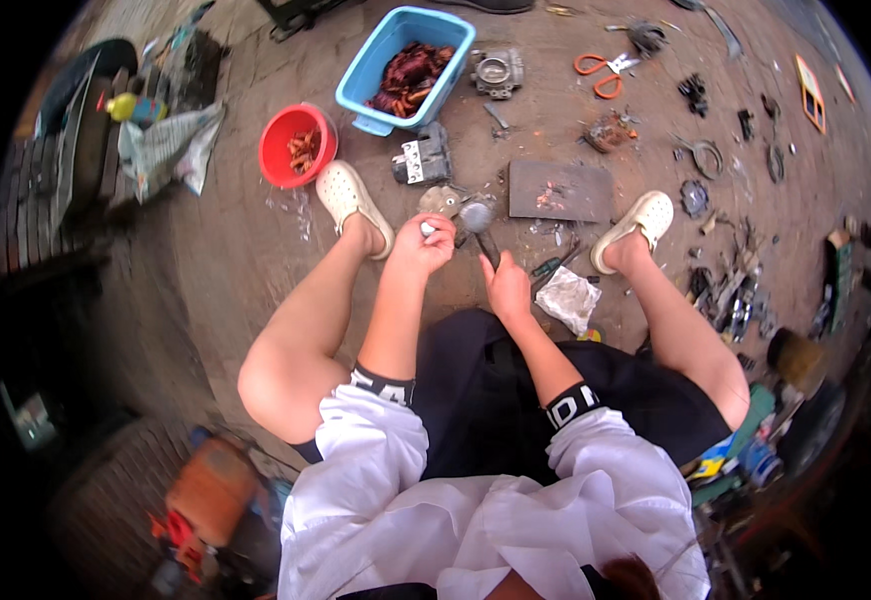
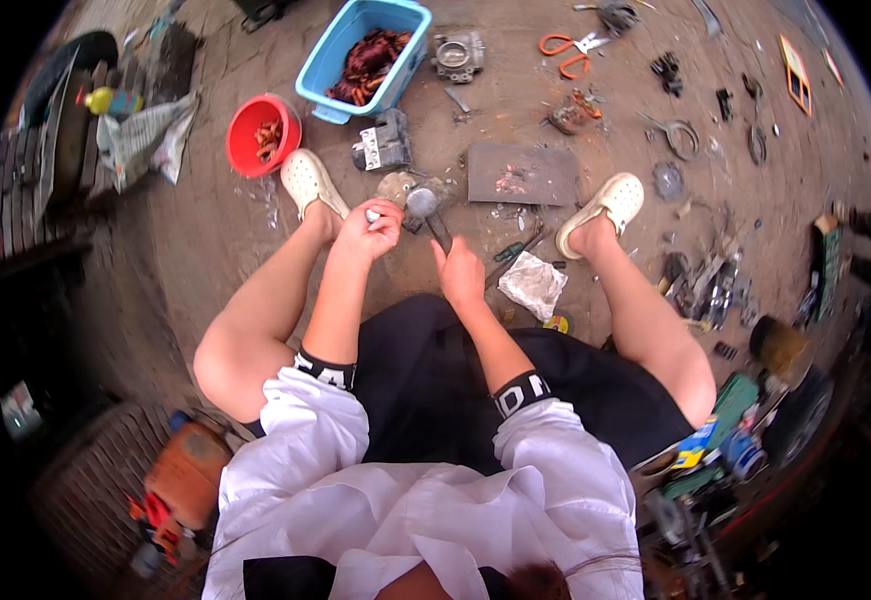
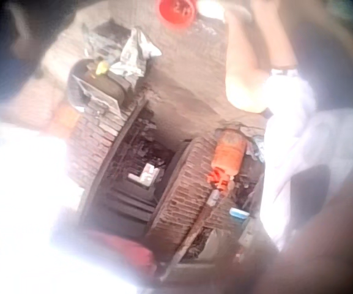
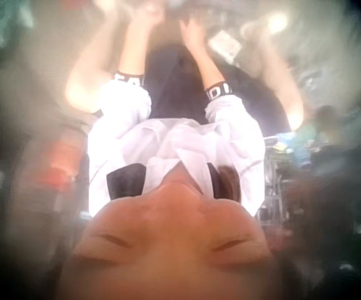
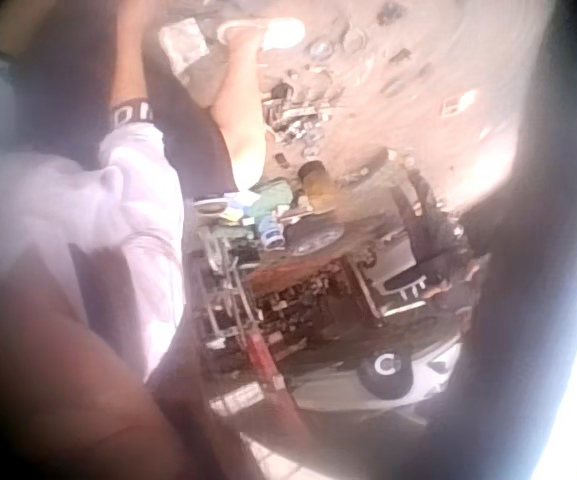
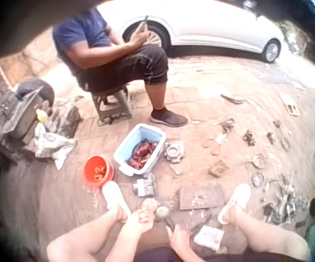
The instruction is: The person sits on the floor and uses a hammer and chisel to chip away at a metal part. They repeatedly strike the part, inspect it, and continue chipping until the clip ends.
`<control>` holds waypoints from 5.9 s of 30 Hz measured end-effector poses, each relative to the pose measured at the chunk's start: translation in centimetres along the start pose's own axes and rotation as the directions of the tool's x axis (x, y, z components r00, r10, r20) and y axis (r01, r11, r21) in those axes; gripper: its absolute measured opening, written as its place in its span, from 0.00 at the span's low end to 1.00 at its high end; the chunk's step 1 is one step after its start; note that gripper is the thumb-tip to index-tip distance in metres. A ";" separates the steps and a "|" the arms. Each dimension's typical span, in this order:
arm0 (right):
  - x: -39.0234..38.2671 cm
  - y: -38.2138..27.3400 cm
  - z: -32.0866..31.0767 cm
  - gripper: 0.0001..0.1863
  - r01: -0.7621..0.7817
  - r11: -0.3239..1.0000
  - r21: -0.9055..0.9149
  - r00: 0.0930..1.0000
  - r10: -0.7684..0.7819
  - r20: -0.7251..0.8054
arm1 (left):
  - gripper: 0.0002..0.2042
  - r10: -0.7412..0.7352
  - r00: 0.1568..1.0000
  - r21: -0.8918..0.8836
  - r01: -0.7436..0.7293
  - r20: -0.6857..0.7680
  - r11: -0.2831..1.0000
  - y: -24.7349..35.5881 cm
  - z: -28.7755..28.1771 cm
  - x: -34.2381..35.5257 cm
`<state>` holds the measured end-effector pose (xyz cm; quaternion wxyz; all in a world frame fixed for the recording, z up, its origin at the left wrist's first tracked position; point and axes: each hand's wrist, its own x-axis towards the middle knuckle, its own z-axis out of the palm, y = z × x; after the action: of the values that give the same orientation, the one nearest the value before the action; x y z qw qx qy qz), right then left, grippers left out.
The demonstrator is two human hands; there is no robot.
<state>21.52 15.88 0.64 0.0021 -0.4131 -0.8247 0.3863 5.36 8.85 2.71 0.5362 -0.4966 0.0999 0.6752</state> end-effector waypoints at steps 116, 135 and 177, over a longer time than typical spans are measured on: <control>-2.9 -2.9 -4.6 0.21 0.187 0.897 0.400 0.968 -0.099 -0.231 | 0.11 -0.102 0.954 0.376 0.207 -0.281 0.903 -1.4 0.4 -4.4; -1.3 4.0 -0.7 0.29 -0.209 0.925 0.317 0.970 0.238 -0.053 | 0.13 0.451 0.804 0.104 0.448 0.387 -0.888 -6.2 3.7 -3.9; -3.0 1.5 -2.8 0.26 -0.001 0.991 -0.136 0.986 0.024 0.164 | 0.11 0.025 0.999 0.151 -0.021 -0.028 0.988 -5.3 -4.1 -2.5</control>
<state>25.36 16.13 2.58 -0.0968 -0.3840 -0.8438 0.3621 11.82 6.68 4.80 0.5630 -0.4632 0.1643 0.6645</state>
